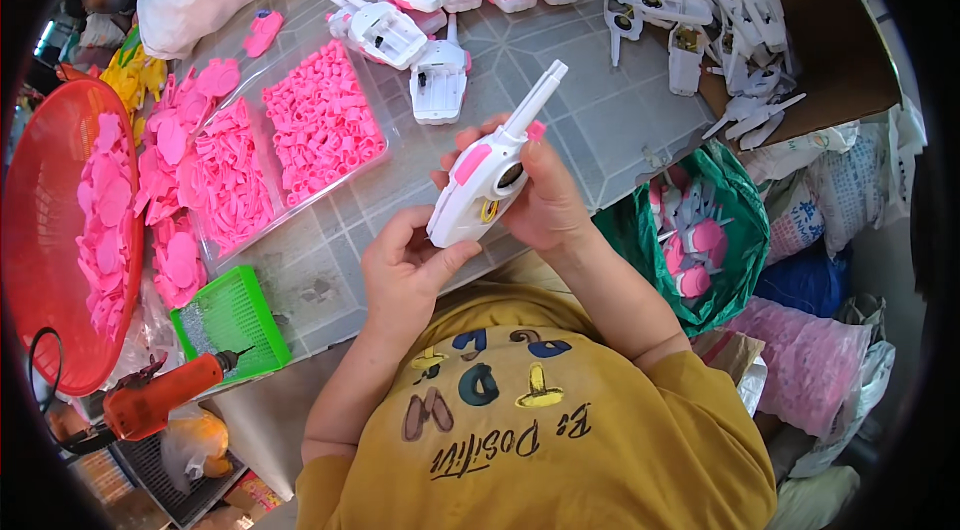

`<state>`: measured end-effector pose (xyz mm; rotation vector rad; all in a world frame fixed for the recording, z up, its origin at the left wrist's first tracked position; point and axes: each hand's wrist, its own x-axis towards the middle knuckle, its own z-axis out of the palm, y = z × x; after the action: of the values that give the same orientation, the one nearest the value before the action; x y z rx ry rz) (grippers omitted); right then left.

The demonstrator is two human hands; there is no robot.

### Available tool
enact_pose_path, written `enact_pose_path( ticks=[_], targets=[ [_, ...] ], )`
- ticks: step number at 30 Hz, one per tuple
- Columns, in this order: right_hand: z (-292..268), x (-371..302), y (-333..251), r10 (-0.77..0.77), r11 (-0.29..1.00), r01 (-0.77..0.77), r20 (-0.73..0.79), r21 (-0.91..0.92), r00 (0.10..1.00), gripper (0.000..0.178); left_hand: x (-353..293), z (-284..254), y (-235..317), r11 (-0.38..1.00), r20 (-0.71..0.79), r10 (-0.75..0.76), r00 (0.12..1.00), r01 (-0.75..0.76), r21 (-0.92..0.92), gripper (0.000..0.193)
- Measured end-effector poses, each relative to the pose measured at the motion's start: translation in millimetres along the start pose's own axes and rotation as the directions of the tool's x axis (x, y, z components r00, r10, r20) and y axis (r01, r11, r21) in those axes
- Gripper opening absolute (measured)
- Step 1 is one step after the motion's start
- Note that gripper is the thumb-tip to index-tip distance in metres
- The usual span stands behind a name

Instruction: Assembling plastic components to create toy walkie-talkies at a workbench.

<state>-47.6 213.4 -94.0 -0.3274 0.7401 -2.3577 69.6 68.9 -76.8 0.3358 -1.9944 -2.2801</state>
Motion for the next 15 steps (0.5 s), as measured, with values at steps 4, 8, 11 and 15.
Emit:
enact_pose_path(
  ticks=[4, 8, 11, 15],
  targets=[
    [-1, 1, 1, -0.024, 1.000, 0.024, -0.003, 0.016, 1.000, 0.051, 0, 4, -2, 0.999, -0.007, 0.021, 1.000, -0.021, 0.050, 0.032],
    [-1, 0, 1, -0.069, 0.997, 0.071, 0.051, -0.038, 0.996, 0.050, -1, 2, -6, 0.994, -0.041, 0.045, 0.998, -0.040, 0.106, 0.028],
    [4, 0, -3, -0.044, 0.995, 0.050, 0.067, -0.088, 0.997, 0.048, -1, 0, -11, 0.993, -0.069, 0.053, 0.996, -0.045, 0.111, 0.027],
    [7, 1, 0, -0.050, 0.993, 0.053, 0.036, -0.101, 0.998, 0.042, -1, -1, -10, 0.982, -0.103, 0.091, 0.990, -0.072, 0.175, 0.029]
  ],
)
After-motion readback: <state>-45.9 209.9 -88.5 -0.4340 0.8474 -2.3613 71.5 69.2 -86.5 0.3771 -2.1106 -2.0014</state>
